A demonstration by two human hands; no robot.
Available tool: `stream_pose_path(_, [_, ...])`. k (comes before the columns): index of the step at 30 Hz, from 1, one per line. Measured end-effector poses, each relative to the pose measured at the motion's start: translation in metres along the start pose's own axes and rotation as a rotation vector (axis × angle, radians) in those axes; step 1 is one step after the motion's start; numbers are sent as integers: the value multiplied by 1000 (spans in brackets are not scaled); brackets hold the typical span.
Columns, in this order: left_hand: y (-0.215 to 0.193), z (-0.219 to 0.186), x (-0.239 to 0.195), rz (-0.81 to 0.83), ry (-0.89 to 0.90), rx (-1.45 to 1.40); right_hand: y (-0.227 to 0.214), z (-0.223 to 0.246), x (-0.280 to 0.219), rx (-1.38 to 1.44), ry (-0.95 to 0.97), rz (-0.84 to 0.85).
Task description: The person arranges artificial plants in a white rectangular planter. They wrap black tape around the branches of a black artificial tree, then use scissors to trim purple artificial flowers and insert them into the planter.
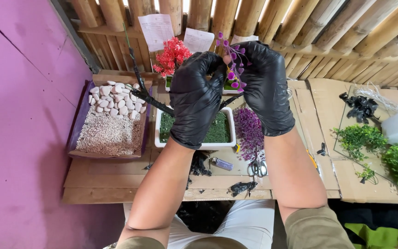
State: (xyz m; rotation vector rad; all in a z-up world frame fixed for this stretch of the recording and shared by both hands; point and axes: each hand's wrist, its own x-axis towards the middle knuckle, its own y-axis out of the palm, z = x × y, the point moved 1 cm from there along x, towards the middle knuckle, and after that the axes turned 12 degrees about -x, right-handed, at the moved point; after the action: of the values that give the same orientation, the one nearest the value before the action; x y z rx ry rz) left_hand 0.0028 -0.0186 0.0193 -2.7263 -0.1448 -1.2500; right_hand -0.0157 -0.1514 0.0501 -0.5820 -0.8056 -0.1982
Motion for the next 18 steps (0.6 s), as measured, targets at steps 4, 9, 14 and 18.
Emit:
stream_pose_path(4, [1, 3, 1, 15, -5, 8, -5, 5, 6, -72, -88, 48])
stream_pose_path(9, [2, 9, -2, 16, -25, 14, -2, -7, 3, -38, -121, 58])
stream_pose_path(14, [1, 6, 1, 26, -84, -6, 0, -8, 3, 194, 71, 71])
stream_pose_path(18, [-10, -1, -2, 54, -45, -115, -3, 0, 3, 162, -51, 107])
